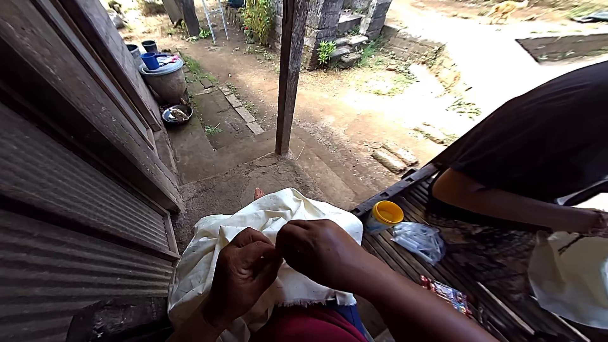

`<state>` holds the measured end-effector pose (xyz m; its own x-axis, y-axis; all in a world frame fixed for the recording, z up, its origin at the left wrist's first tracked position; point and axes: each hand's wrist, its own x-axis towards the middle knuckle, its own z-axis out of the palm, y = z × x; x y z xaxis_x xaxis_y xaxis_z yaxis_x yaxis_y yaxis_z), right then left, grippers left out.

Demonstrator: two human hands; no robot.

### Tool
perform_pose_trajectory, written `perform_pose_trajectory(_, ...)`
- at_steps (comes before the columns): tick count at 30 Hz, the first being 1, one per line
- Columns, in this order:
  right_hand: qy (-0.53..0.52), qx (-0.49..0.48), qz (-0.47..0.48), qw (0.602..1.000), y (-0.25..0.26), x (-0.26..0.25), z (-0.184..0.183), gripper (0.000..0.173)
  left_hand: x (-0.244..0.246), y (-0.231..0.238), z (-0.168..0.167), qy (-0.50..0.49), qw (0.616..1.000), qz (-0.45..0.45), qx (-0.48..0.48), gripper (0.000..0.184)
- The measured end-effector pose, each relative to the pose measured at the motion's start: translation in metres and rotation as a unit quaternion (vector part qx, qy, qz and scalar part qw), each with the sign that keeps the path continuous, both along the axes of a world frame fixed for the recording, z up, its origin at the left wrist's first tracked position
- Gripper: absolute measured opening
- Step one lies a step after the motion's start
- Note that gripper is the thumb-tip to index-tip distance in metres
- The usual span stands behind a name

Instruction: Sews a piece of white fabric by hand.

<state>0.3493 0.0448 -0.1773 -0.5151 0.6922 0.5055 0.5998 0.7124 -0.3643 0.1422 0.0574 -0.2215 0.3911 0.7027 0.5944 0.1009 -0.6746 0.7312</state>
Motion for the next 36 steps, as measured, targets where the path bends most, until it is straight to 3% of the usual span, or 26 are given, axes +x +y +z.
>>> perform_pose_trajectory(2, -0.012, -0.036, -0.044, 0.998, 0.001, 0.000, -0.004, 0.014, 0.001, 0.000, 0.001, -0.014, 0.999, 0.029, 0.012, 0.006)
perform_pose_trajectory(5, -0.022, -0.012, 0.029, 0.999, 0.002, 0.003, -0.004, 0.015, 0.000, 0.003, 0.000, -0.001, 0.997, 0.062, 0.034, 0.009)
perform_pose_trajectory(9, 0.001, -0.015, 0.023, 1.000, 0.001, 0.000, 0.003, 0.014, 0.001, 0.002, -0.002, -0.022, 0.998, 0.017, 0.048, 0.005)
perform_pose_trajectory(13, 0.003, -0.170, 0.019, 0.985, 0.002, 0.003, 0.000, 0.012, -0.002, 0.008, -0.006, -0.106, 0.993, -0.033, -0.037, 0.006)
perform_pose_trajectory(17, -0.011, -0.151, -0.028, 0.988, 0.003, 0.008, -0.015, 0.012, -0.006, 0.008, -0.010, -0.122, 0.980, -0.076, -0.139, 0.010)
perform_pose_trajectory(20, 0.089, -0.132, 0.115, 0.980, 0.001, 0.015, -0.018, 0.015, -0.007, 0.010, -0.009, -0.157, 0.967, -0.037, -0.199, 0.015)
perform_pose_trajectory(22, 0.130, -0.125, 0.145, 0.973, -0.003, 0.011, -0.017, 0.016, -0.008, 0.011, -0.009, -0.170, 0.960, -0.032, -0.221, 0.015)
perform_pose_trajectory(26, 0.114, -0.102, -0.007, 0.988, -0.005, 0.001, -0.021, 0.021, -0.005, 0.005, -0.009, -0.135, 0.971, -0.057, -0.188, 0.011)
perform_pose_trajectory(29, 0.121, -0.156, -0.013, 0.980, -0.010, -0.005, -0.024, 0.041, -0.004, 0.003, -0.006, -0.131, 0.977, -0.047, -0.159, 0.008)
perform_pose_trajectory(32, 0.180, -0.210, 0.041, 0.960, -0.012, -0.008, -0.030, 0.029, -0.006, 0.004, -0.003, -0.129, 0.980, -0.050, -0.146, 0.008)
perform_pose_trajectory(34, 0.257, -0.271, 0.093, 0.923, -0.011, -0.004, -0.029, 0.016, -0.007, 0.006, -0.004, -0.131, 0.979, -0.054, -0.144, 0.007)
perform_pose_trajectory(36, 0.307, -0.339, 0.139, 0.879, -0.010, 0.004, -0.023, 0.014, -0.008, 0.006, -0.004, -0.132, 0.978, -0.060, -0.147, 0.006)
